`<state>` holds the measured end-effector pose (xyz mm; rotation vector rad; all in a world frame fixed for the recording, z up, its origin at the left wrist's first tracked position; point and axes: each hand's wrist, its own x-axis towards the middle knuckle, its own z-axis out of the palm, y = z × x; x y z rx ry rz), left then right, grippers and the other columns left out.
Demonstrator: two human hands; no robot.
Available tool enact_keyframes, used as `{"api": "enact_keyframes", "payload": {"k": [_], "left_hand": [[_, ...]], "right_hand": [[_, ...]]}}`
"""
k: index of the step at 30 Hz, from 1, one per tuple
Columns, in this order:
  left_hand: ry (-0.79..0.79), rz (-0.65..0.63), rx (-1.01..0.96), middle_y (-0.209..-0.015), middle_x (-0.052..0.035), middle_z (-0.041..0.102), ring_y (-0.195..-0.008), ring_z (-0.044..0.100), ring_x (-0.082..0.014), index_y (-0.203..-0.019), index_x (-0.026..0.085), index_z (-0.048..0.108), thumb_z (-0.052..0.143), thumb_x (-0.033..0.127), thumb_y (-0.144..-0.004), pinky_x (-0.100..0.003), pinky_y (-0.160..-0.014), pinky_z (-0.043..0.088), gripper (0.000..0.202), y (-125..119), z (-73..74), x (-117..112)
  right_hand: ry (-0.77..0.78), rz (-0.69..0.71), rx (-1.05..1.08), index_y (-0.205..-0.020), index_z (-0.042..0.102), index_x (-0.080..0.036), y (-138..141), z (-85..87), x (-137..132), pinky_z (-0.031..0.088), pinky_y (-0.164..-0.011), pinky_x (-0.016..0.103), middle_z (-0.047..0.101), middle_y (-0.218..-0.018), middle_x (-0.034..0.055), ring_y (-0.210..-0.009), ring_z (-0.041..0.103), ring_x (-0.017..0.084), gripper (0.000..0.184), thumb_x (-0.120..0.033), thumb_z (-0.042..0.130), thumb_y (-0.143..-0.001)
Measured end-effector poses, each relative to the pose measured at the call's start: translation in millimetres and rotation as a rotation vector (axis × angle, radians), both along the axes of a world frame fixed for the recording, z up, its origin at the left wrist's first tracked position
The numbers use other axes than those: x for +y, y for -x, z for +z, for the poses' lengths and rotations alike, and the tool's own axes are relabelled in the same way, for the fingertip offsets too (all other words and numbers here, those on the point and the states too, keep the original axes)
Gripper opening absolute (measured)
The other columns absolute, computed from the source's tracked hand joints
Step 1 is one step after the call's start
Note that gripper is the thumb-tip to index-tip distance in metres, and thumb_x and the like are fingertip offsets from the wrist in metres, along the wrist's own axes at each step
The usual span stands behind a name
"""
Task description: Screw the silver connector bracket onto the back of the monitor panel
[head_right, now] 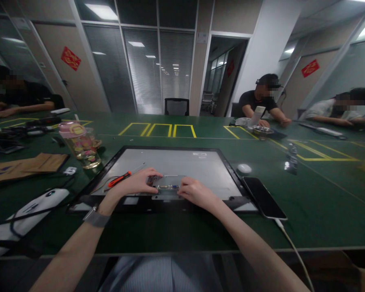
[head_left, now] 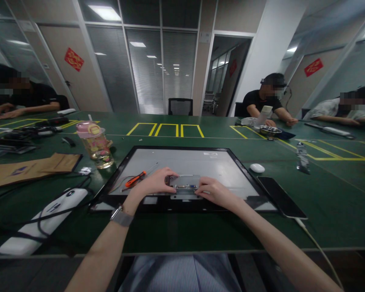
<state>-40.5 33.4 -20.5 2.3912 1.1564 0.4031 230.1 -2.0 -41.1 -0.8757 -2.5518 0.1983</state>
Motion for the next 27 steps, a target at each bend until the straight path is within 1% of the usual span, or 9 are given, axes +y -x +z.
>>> {"api": "enact_keyframes", "payload": {"k": [3, 6, 10, 15, 19, 21, 24, 27], "left_hand": [[-0.006, -0.012, -0.013, -0.109, -0.0044, 0.057, -0.095, 0.056, -0.0207, -0.117, 0.024, 0.061, 0.073, 0.046, -0.067, -0.029, -0.084, 0.043, 0.055, 1.4, -2.4, 1.4], [-0.003, -0.015, -0.011, -0.108, -0.004, 0.057, -0.094, 0.056, -0.0203, -0.117, 0.024, 0.06, 0.073, 0.047, -0.068, -0.03, -0.083, 0.043, 0.055, 1.9, -2.7, 2.2], [-0.008, -0.014, -0.013, -0.107, -0.0034, 0.057, -0.095, 0.055, -0.0201, -0.116, 0.024, 0.061, 0.072, 0.046, -0.068, -0.03, -0.084, 0.042, 0.053, 1.2, -2.2, 2.2], [-0.008, -0.008, -0.023, -0.105, -0.0037, 0.057, -0.088, 0.056, -0.0186, -0.115, 0.023, 0.061, 0.072, 0.047, -0.067, -0.028, -0.077, 0.044, 0.055, 0.6, -3.8, 2.0], [-0.005, -0.002, -0.034, -0.105, -0.0037, 0.057, -0.087, 0.056, -0.0182, -0.115, 0.024, 0.061, 0.071, 0.046, -0.067, -0.028, -0.076, 0.045, 0.054, -0.4, -4.9, 2.5], [-0.002, 0.005, -0.038, -0.106, -0.0039, 0.057, -0.087, 0.057, -0.0184, -0.115, 0.023, 0.062, 0.072, 0.045, -0.066, -0.028, -0.077, 0.045, 0.054, -0.9, -5.5, 3.1], [-0.006, 0.01, -0.04, -0.106, -0.0043, 0.057, -0.087, 0.057, -0.0186, -0.114, 0.022, 0.062, 0.072, 0.045, -0.065, -0.029, -0.077, 0.046, 0.056, -1.4, -6.1, 3.7], [-0.012, 0.009, -0.039, -0.106, -0.0043, 0.058, -0.086, 0.057, -0.0184, -0.114, 0.022, 0.062, 0.071, 0.047, -0.065, -0.029, -0.077, 0.046, 0.056, -1.4, -5.2, 2.8]], "right_hand": [[0.023, -0.015, -0.026, -0.083, 0.074, -0.016, -1.7, 4.2, -1.0, 0.046, -0.066, 0.023, 0.061, -0.082, 0.0053, -0.072, 0.059, 0.014, 0.013, -0.014, 0.061, -0.085], [0.004, -0.026, -0.058, -0.085, 0.074, -0.017, -2.9, 7.3, -2.7, 0.046, -0.066, 0.023, 0.06, -0.082, 0.0052, -0.072, 0.058, 0.014, 0.014, -0.015, 0.06, -0.086], [-0.099, -0.02, -0.141, -0.085, 0.074, -0.016, -1.0, 8.7, -4.8, 0.043, -0.064, 0.024, 0.06, -0.08, 0.0057, -0.073, 0.055, 0.015, 0.015, -0.015, 0.059, -0.087], [-0.253, -0.006, -0.224, -0.081, 0.072, -0.015, 1.9, 7.7, -6.2, 0.04, -0.062, 0.026, 0.059, -0.078, 0.0058, -0.073, 0.052, 0.017, 0.014, -0.014, 0.058, -0.087], [-0.335, 0.004, -0.252, -0.08, 0.07, -0.015, 2.5, 6.4, -7.0, 0.039, -0.062, 0.027, 0.057, -0.076, 0.0054, -0.071, 0.05, 0.016, 0.016, -0.013, 0.056, -0.089], [-0.34, 0.007, -0.261, -0.081, 0.07, -0.015, 2.8, 6.8, -7.5, 0.038, -0.062, 0.027, 0.058, -0.077, 0.0054, -0.072, 0.05, 0.017, 0.015, -0.014, 0.056, -0.089], [-0.305, -0.008, -0.269, -0.08, 0.069, -0.015, 3.4, 8.5, -8.3, 0.038, -0.061, 0.027, 0.057, -0.076, 0.0047, -0.072, 0.05, 0.016, 0.014, -0.013, 0.058, -0.088], [-0.292, -0.007, -0.254, -0.078, 0.069, -0.015, 3.4, 9.0, -8.4, 0.037, -0.061, 0.026, 0.057, -0.075, 0.0044, -0.07, 0.049, 0.016, 0.017, -0.012, 0.056, -0.089]]}}
